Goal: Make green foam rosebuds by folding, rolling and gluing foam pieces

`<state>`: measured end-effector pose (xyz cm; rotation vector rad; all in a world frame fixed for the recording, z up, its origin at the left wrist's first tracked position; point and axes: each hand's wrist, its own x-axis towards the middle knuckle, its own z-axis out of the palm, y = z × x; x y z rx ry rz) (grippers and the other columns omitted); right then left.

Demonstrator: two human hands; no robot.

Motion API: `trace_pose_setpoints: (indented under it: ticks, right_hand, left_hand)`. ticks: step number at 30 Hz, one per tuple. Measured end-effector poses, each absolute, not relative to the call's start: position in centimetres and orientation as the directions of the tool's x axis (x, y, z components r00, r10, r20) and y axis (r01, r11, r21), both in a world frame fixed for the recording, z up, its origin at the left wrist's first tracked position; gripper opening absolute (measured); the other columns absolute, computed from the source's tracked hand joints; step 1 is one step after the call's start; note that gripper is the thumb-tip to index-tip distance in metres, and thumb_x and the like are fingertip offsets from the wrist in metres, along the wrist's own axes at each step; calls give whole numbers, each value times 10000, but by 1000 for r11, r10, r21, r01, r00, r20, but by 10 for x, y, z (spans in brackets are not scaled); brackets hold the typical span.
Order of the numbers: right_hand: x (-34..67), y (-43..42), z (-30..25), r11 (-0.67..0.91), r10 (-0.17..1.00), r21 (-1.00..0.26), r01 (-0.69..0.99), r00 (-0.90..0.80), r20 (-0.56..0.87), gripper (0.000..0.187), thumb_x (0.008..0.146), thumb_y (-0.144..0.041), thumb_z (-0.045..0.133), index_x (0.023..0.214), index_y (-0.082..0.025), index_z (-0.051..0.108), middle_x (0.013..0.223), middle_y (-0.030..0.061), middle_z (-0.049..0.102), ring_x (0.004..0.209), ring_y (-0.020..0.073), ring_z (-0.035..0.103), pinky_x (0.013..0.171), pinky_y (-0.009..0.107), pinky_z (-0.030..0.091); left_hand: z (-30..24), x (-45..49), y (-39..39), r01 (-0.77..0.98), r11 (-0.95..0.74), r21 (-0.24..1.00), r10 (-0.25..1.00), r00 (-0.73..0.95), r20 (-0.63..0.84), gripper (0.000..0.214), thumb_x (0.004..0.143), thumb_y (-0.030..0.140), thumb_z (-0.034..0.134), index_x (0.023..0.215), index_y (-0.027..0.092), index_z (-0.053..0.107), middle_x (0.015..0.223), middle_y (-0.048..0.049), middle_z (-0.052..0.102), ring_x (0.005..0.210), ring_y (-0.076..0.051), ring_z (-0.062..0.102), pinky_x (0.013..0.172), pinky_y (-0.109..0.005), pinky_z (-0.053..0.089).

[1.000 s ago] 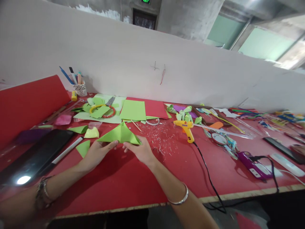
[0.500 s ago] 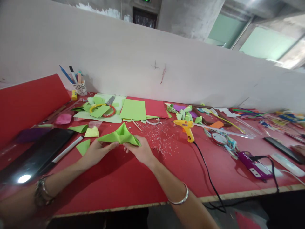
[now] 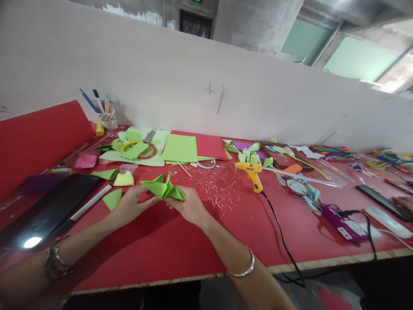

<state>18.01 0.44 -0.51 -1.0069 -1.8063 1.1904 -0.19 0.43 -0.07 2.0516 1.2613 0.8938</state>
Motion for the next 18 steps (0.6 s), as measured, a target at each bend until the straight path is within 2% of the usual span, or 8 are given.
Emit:
trace_pose_setpoints:
  ticks: [4, 8, 12, 18]
  right_hand:
    - [179, 5, -10, 233, 891, -960, 155, -429, 147, 168, 721, -308, 589, 713, -144, 557, 623, -4, 555, 579, 112, 519, 559, 214, 413]
    - [178, 6, -12, 215, 905, -969, 118, -397, 152, 168, 698, -314, 609, 687, -152, 564, 620, -9, 555, 576, 112, 517, 561, 218, 420]
    - [175, 6, -10, 200, 912, -976, 83, -380, 154, 146, 693, -304, 602, 745, -167, 604, 680, 0, 594, 602, 119, 537, 607, 244, 447]
    - [172, 7, -12, 146, 940, -983, 115, -326, 102, 162, 710, -297, 577, 713, -142, 621, 606, 9, 591, 551, 113, 544, 571, 242, 447]
  left_hand:
    - [1, 1, 2, 513, -390, 765, 910, 342, 235, 172, 774, 295, 498, 671, 161, 525, 652, 21, 560, 632, -114, 510, 604, -209, 398]
    - [3, 3, 1, 460, -366, 809, 913, 344, 217, 131, 776, 272, 491, 710, 163, 521, 671, 24, 544, 644, -106, 501, 610, -198, 392]
    - [3, 3, 2, 436, -325, 839, 919, 356, 170, 143, 777, 277, 478, 712, 158, 524, 658, 22, 541, 628, -106, 506, 585, -196, 393]
    - [-2, 5, 1, 517, -336, 787, 935, 282, 215, 212, 772, 310, 481, 644, 153, 541, 614, 19, 562, 586, -113, 499, 551, -203, 378]
